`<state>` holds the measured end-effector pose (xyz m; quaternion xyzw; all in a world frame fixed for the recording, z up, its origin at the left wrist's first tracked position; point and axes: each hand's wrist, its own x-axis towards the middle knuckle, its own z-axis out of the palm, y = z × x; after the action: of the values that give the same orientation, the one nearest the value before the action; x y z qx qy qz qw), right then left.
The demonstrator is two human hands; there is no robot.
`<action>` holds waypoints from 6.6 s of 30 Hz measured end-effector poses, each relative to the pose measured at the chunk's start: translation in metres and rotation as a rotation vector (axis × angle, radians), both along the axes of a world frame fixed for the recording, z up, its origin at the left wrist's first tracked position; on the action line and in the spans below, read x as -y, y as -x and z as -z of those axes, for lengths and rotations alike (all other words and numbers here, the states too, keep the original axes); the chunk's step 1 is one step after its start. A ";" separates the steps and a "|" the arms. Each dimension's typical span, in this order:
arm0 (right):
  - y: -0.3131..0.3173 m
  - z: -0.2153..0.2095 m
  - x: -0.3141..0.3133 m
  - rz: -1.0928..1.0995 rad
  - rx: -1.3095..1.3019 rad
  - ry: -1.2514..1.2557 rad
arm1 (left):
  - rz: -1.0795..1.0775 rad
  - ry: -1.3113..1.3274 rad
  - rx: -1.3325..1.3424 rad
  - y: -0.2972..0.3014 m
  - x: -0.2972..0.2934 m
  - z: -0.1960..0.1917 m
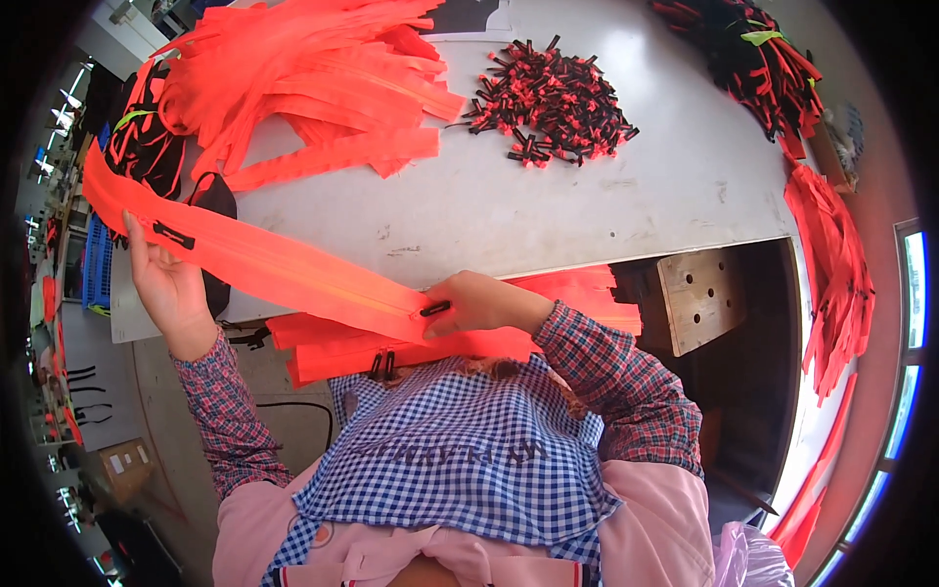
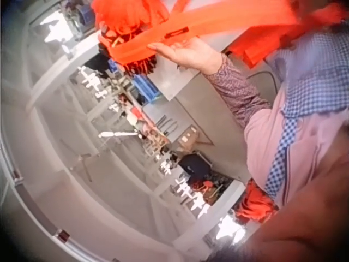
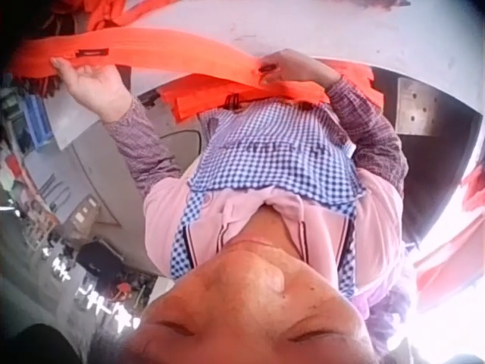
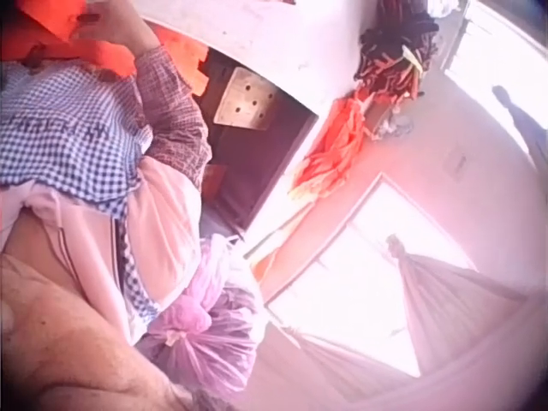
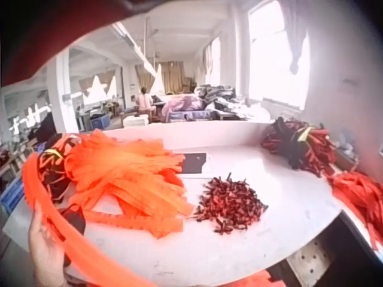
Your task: Manually attaching zipper sliders onto red zipper tape strips in a factory setting.
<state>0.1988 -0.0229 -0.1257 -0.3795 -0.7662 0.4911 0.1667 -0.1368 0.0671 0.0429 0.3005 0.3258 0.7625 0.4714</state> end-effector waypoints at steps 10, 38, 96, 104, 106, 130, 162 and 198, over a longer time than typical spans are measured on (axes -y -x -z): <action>0.019 -0.035 -0.002 0.240 -0.107 0.217 | 0.791 0.938 0.211 -0.086 0.087 0.141; 0.035 -0.051 0.009 0.537 -0.106 0.237 | 0.793 0.651 0.188 -0.115 0.071 0.153; 0.050 -0.013 -0.018 0.440 -0.452 0.885 | 0.269 -0.441 -1.423 -0.097 0.100 0.139; 0.070 -0.024 -0.029 0.607 -0.342 0.765 | 0.427 -0.733 -1.480 -0.109 0.112 0.142; 0.063 -0.022 -0.031 0.628 -0.382 0.704 | 0.382 -0.649 -1.391 -0.110 0.113 0.147; -0.040 -0.099 0.069 0.053 0.040 0.337 | -0.447 0.283 -1.409 0.064 -0.039 0.183; -0.074 -0.029 0.058 0.315 0.279 -0.358 | 0.333 -0.586 -2.071 -0.128 -0.148 0.199; 0.033 -0.050 0.025 0.742 -0.977 0.590 | 0.104 -0.737 -1.424 -0.137 0.063 0.122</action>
<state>0.1658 -0.0481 -0.0761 -0.3813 -0.2564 0.7048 0.5405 -0.0003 0.0042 -0.0791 0.8657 0.2611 0.4233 0.0559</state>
